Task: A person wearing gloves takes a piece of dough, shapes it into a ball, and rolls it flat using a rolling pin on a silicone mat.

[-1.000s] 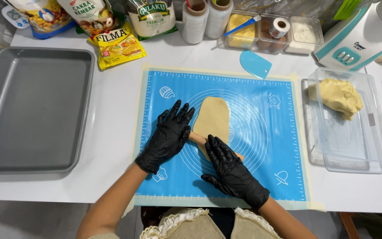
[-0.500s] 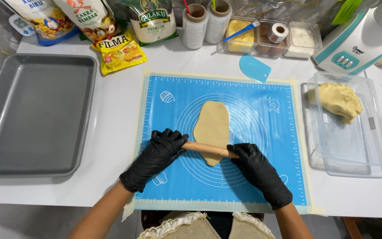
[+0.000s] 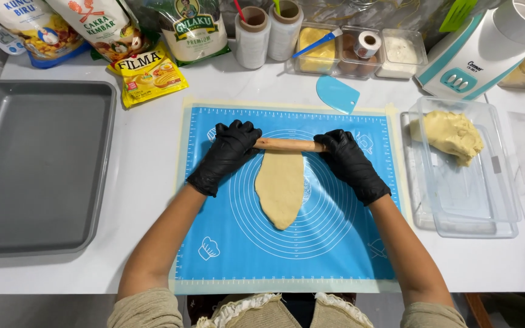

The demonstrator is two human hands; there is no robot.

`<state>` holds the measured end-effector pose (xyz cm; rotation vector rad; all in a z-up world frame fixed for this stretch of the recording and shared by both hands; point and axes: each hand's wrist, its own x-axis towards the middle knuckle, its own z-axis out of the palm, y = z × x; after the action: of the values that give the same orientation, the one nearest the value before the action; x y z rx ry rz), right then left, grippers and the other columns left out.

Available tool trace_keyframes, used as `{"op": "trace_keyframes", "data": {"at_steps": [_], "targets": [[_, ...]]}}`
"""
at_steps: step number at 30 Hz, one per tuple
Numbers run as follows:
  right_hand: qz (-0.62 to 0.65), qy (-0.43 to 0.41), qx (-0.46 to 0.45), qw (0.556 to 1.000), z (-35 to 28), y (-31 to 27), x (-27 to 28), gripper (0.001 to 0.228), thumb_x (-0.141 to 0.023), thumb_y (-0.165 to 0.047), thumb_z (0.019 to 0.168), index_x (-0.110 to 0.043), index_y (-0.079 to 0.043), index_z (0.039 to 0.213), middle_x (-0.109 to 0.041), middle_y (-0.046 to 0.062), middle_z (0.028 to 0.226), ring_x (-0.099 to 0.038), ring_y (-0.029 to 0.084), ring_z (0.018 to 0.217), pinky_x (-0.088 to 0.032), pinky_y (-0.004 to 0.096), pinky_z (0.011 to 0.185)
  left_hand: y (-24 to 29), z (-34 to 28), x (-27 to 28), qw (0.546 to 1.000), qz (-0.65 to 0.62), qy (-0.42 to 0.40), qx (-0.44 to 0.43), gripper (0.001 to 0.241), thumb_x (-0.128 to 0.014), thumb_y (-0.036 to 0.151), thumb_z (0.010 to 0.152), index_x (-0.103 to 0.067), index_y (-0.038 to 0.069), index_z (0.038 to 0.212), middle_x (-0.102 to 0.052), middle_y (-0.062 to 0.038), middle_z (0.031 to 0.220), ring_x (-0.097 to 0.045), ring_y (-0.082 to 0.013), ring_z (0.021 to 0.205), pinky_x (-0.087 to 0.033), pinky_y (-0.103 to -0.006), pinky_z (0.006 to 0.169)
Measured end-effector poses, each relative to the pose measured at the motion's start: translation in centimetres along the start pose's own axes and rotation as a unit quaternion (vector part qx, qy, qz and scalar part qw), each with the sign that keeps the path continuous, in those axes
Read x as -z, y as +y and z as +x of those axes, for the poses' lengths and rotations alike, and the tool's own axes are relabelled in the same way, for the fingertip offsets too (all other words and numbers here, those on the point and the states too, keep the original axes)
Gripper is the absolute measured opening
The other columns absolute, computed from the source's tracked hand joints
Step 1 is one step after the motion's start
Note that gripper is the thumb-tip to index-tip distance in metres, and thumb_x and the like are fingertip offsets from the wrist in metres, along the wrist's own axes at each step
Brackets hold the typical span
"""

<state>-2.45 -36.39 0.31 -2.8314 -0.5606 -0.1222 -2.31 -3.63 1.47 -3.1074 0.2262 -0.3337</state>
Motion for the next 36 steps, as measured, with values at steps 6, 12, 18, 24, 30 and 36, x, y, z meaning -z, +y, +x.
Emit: {"op": "trace_keyframes", "data": {"at_steps": [6, 12, 18, 24, 30, 36], "targets": [[0.057, -0.010, 0.057, 0.997, 1.4, -0.7, 2.6, 0.045, -0.068, -0.041, 0.093, -0.058, -0.029, 0.134, -0.051, 0.003, 0.124, -0.055, 0.035, 0.123, -0.060, 0.055, 0.085, -2.7, 2.7, -4.1, 0.922, -0.248, 0.190, -0.230, 0.051, -0.058, 0.047, 0.100, -0.054, 0.033, 0.149, -0.063, 0.004, 0.117, -0.056, -0.0199, 0.112, -0.032, -0.0369, 0.087], [0.031, 0.021, 0.051, 0.998, 7.7, -0.3, -1.2, 0.043, -0.050, -0.044, 0.106, -0.053, -0.031, 0.148, -0.050, 0.004, 0.132, -0.052, 0.032, 0.128, -0.056, 0.053, 0.089, 0.2, 7.4, -8.5, 0.942, -0.269, 0.121, -0.159, 0.055, -0.051, 0.059, 0.104, -0.045, 0.042, 0.155, -0.056, 0.001, 0.151, -0.046, -0.0273, 0.144, -0.031, -0.0484, 0.110], [-0.003, 0.043, 0.041, 0.998, 7.8, -0.6, -3.0, 0.056, -0.051, -0.055, 0.105, -0.051, -0.024, 0.151, -0.052, 0.012, 0.144, -0.053, 0.037, 0.134, -0.047, 0.052, 0.108, 1.2, 5.4, -5.2, 0.958, -0.251, 0.016, -0.135, 0.060, -0.042, 0.058, 0.107, -0.033, 0.036, 0.162, -0.041, -0.003, 0.164, -0.032, -0.0308, 0.153, -0.027, -0.0577, 0.111], [0.026, 0.043, 0.063, 0.997, 5.5, -1.6, -2.5, 0.059, -0.051, -0.049, 0.107, -0.048, -0.018, 0.157, -0.049, 0.020, 0.151, -0.045, 0.044, 0.140, -0.038, 0.056, 0.112, 1.9, 2.4, -1.7, 0.964, -0.209, 0.091, -0.136, 0.053, -0.044, 0.045, 0.110, -0.044, 0.024, 0.158, -0.046, -0.002, 0.162, -0.038, -0.0232, 0.150, -0.023, -0.0444, 0.114], [-0.007, 0.002, 0.092, 0.996, 3.8, -1.8, -2.5, 0.061, -0.043, -0.051, 0.107, -0.043, -0.018, 0.158, -0.042, 0.014, 0.159, -0.034, 0.038, 0.150, -0.026, 0.053, 0.123, 2.4, 1.1, -2.2, 0.961, -0.209, 0.105, -0.148, 0.056, -0.043, 0.044, 0.110, -0.036, 0.022, 0.161, -0.043, -0.004, 0.162, -0.036, -0.0227, 0.151, -0.020, -0.0461, 0.118], [-0.021, 0.018, 0.118, 0.993, 1.4, -4.6, -0.7, 0.064, -0.043, -0.041, 0.106, -0.034, -0.014, 0.163, -0.036, 0.018, 0.163, -0.026, 0.040, 0.153, -0.017, 0.052, 0.126, 2.8, -2.2, -0.6, 0.960, -0.214, 0.104, -0.146, 0.061, -0.042, 0.048, 0.109, -0.027, 0.024, 0.164, -0.035, -0.006, 0.166, -0.031, -0.0240, 0.153, -0.018, -0.0487, 0.121]]}}
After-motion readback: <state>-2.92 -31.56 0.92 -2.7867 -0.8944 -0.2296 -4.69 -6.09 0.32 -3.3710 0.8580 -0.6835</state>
